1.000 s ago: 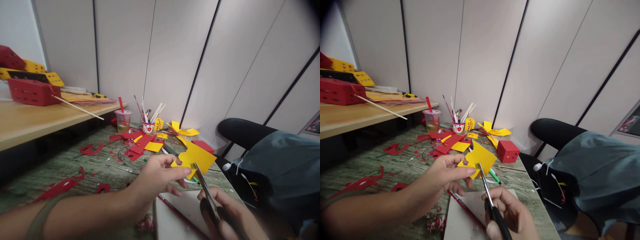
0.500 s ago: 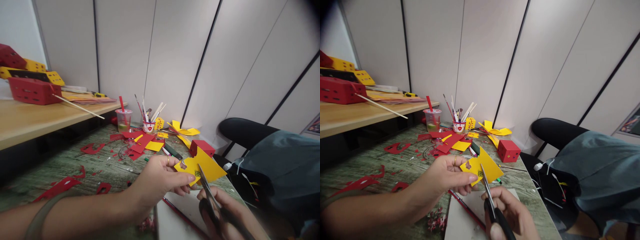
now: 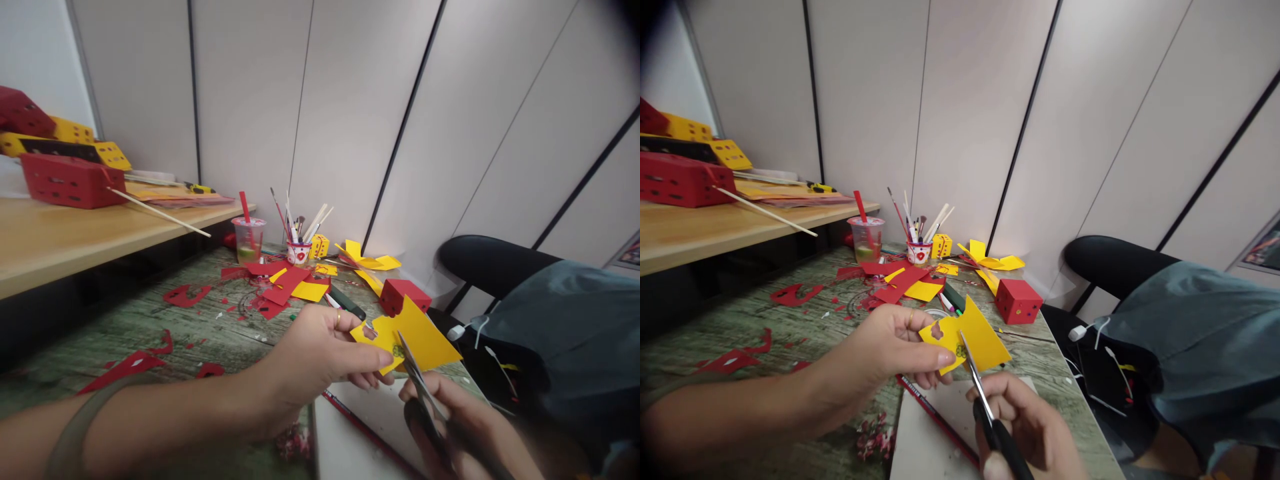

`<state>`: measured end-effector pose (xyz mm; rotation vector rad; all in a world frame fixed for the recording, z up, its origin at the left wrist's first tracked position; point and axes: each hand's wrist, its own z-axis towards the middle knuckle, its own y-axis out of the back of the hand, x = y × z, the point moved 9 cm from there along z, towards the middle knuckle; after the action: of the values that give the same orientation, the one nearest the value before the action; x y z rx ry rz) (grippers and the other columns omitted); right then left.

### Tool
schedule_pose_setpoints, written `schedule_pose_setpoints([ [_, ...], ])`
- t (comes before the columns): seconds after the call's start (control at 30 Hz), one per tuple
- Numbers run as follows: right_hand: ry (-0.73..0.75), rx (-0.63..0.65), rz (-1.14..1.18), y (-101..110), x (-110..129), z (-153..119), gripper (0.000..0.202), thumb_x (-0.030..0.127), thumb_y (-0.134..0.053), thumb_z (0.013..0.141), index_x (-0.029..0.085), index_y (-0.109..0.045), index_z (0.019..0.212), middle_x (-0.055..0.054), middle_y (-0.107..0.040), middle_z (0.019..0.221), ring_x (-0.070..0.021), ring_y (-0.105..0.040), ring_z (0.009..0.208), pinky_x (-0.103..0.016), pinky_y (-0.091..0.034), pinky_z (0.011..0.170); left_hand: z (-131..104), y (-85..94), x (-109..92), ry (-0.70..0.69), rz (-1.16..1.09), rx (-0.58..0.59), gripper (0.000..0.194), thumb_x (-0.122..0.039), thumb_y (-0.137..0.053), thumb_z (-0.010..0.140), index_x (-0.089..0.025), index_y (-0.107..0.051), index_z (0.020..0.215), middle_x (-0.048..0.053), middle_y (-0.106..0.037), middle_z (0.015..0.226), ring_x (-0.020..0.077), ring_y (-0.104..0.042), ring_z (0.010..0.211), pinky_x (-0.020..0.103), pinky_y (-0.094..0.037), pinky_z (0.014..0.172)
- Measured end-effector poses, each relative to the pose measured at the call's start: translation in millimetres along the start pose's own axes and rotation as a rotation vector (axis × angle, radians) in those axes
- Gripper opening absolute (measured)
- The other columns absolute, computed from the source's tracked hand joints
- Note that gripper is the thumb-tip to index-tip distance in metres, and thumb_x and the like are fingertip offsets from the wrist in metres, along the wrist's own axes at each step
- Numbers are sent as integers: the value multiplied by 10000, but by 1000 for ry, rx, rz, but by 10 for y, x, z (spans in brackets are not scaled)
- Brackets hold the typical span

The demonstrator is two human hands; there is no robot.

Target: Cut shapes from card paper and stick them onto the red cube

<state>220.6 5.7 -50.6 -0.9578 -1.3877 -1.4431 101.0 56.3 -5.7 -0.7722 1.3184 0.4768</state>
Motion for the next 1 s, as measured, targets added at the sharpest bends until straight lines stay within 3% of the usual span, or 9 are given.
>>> schedule_pose_setpoints([
  [0.1,70,36,-77,9,24,3,262,237,-686,586,238,-587,829,40,-515,538,-119,-439,463,-187,-386,417,0,12,-12,27,49,7,149,-200,-644,655,-80,-601,732,0,-578,602,50,-493,526,162,-386,528],
  [0.4,82,-97,-69,84,155,-30,300,342,-722,525,238,-615,786,29,-543,531,-129,-471,450,-208,-402,408,-6,2,19,23,31,18,146,-222,-641,661,-91,-594,705,7,-586,613,57,-501,534,172,-388,540],
  [0.63,-14,-60,-78,64,0,-1,197,216,-691,600,223,-588,768,32,-545,554,-115,-453,470,-192,-395,436,7,-1,125,32,-48,4,134,-218,-651,658,-98,-592,671,14,-610,596,55,-530,511,170,-413,533],
  [0.83,-125,-2,218,-79,-163,17,162,332,-647,658,231,-597,774,39,-503,526,-84,-378,436,-166,-336,406,6,-79,133,52,-176,32,103,-185,-648,667,-93,-612,696,24,-626,624,48,-542,515,151,-410,516],
  [0.9,-85,-41,248,-71,-139,18,165,353,-636,659,232,-600,765,39,-490,532,-85,-373,443,-165,-337,408,0,-88,143,64,-186,27,119,-188,-649,667,-82,-614,709,42,-633,649,58,-550,536,155,-410,517],
  [1.0,21,-26,105,-63,-32,14,215,344,-652,618,234,-603,797,25,-515,557,-114,-421,460,-194,-382,413,-8,-84,166,84,-189,11,142,-193,-655,660,-71,-612,720,59,-634,669,66,-549,542,163,-409,516],
])
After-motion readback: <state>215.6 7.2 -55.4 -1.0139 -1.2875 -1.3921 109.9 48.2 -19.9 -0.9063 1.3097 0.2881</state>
